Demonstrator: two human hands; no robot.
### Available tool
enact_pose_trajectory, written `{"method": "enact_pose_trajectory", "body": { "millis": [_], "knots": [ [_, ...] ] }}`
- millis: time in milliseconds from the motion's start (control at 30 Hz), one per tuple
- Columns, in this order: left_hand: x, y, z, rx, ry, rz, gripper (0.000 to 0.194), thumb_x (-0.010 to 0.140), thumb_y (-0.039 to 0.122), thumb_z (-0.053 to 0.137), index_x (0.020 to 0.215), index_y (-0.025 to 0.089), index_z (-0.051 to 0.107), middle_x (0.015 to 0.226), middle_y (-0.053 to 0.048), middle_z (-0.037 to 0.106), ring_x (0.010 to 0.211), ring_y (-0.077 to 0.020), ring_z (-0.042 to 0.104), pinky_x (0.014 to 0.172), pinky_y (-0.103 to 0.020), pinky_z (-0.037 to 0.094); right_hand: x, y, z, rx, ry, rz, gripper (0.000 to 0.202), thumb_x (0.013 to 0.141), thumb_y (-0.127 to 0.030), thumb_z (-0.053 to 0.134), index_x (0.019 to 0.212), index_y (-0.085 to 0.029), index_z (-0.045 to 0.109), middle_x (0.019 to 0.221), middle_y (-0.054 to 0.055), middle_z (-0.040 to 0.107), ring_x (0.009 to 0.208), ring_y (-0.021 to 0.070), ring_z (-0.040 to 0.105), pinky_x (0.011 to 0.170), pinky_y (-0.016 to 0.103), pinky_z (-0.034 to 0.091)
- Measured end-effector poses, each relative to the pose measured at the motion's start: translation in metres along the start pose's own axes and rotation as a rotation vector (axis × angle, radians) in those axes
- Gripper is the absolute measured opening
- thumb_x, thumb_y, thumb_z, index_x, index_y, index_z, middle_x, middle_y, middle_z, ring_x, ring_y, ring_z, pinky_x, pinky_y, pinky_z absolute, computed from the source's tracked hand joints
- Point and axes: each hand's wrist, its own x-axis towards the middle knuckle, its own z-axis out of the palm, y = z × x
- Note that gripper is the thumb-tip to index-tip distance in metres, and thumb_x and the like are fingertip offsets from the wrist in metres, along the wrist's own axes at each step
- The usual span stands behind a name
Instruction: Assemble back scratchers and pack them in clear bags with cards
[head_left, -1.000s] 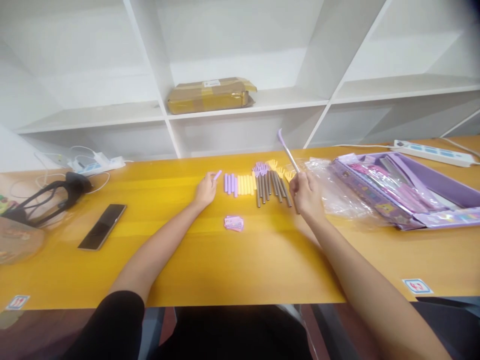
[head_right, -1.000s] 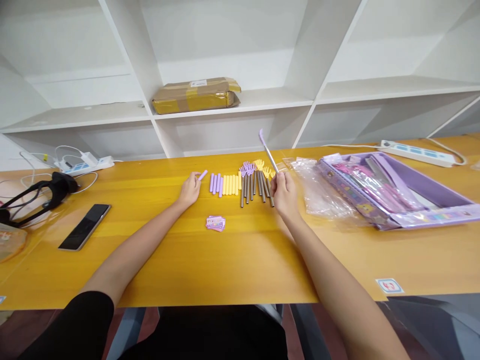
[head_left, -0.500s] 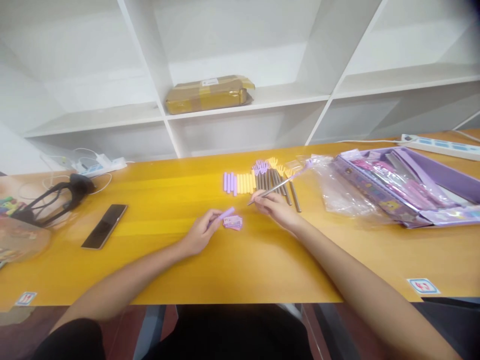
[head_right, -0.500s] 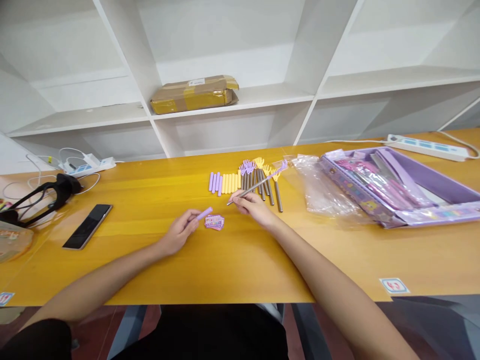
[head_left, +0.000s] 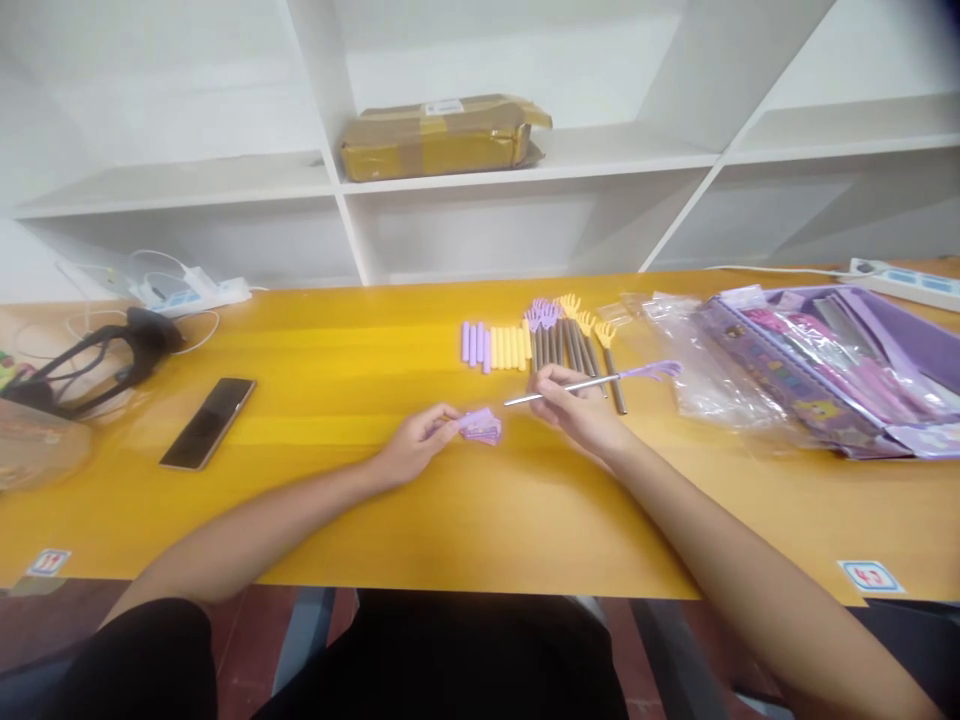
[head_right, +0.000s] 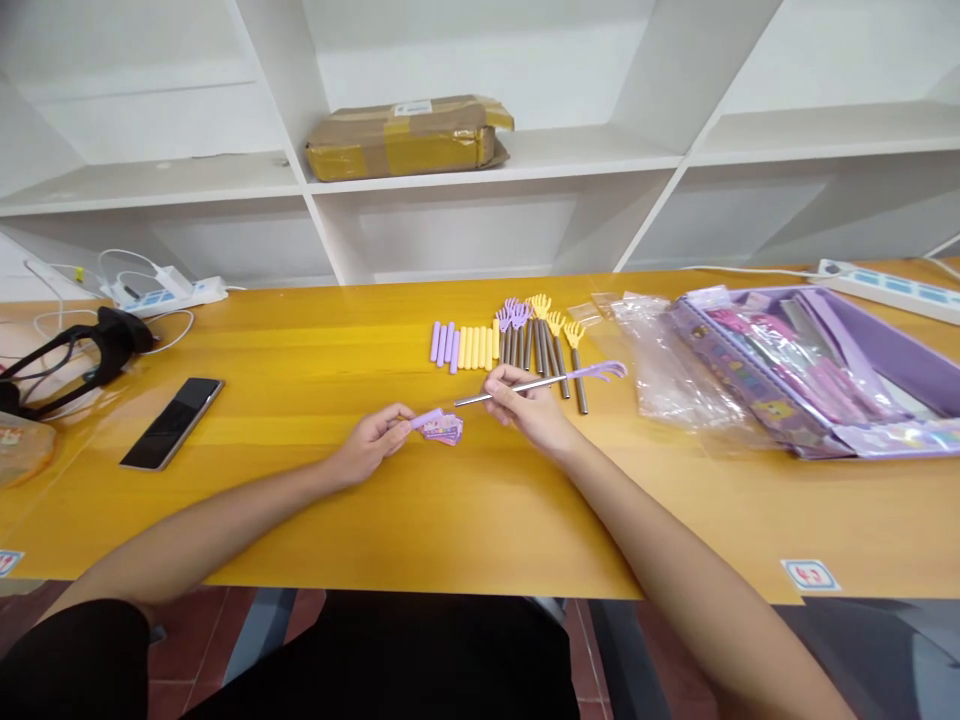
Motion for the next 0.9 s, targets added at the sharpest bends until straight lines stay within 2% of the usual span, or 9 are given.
{"method": "enact_pose_trajectory", "body": {
  "millis": [133, 267, 467, 900],
  "knots": [
    [0.001, 0.002, 0.001, -0.004, -0.012, 0.012, 0.046, 0.104, 0.062, 0.055, 0.113, 0.02, 0.069, 0.079, -0.002, 0.066, 0.091, -0.0197, 0.067, 0.084, -0.029, 0.052, -0.002, -0.001, -0.005, -0.087, -0.045, 0.007, 0.045, 0.087, -0.06, 0.086, 0.08, -0.021, 0.064, 0.07, -0.001, 0.065, 0.053, 0.01, 0.047, 0.051, 0.026, 0.036],
    [0.002, 0.002, 0.001, 0.047, -0.02, 0.019, 0.043, 0.104, 0.06, 0.056, 0.11, 0.02, 0.069, 0.093, -0.004, 0.072, 0.092, -0.0199, 0.067, 0.088, -0.031, 0.053, -0.003, 0.004, -0.004, -0.097, -0.1, 0.002, 0.039, 0.09, -0.054, 0.086, 0.082, -0.021, 0.065, 0.075, 0.0, 0.068, 0.055, 0.0101, 0.051, 0.053, 0.025, 0.041],
    [0.002, 0.001, 0.0, 0.081, -0.057, 0.065, 0.039, 0.104, 0.056, 0.055, 0.109, 0.02, 0.069, 0.106, -0.005, 0.076, 0.098, -0.0201, 0.07, 0.094, -0.031, 0.053, -0.005, 0.009, -0.004, -0.098, -0.091, -0.003, 0.04, 0.089, -0.052, 0.087, 0.08, -0.021, 0.064, 0.075, 0.0, 0.069, 0.055, 0.01, 0.052, 0.051, 0.024, 0.042],
    [0.005, 0.003, -0.003, 0.159, -0.045, 0.074, 0.036, 0.102, 0.051, 0.055, 0.1, 0.019, 0.069, 0.092, -0.003, 0.072, 0.087, -0.0189, 0.066, 0.084, -0.03, 0.05, -0.004, 0.01, 0.016, -0.116, -0.063, -0.066, 0.043, 0.086, -0.055, 0.088, 0.081, -0.021, 0.062, 0.079, 0.001, 0.07, 0.053, 0.0087, 0.053, 0.051, 0.025, 0.047]
  ]
}}
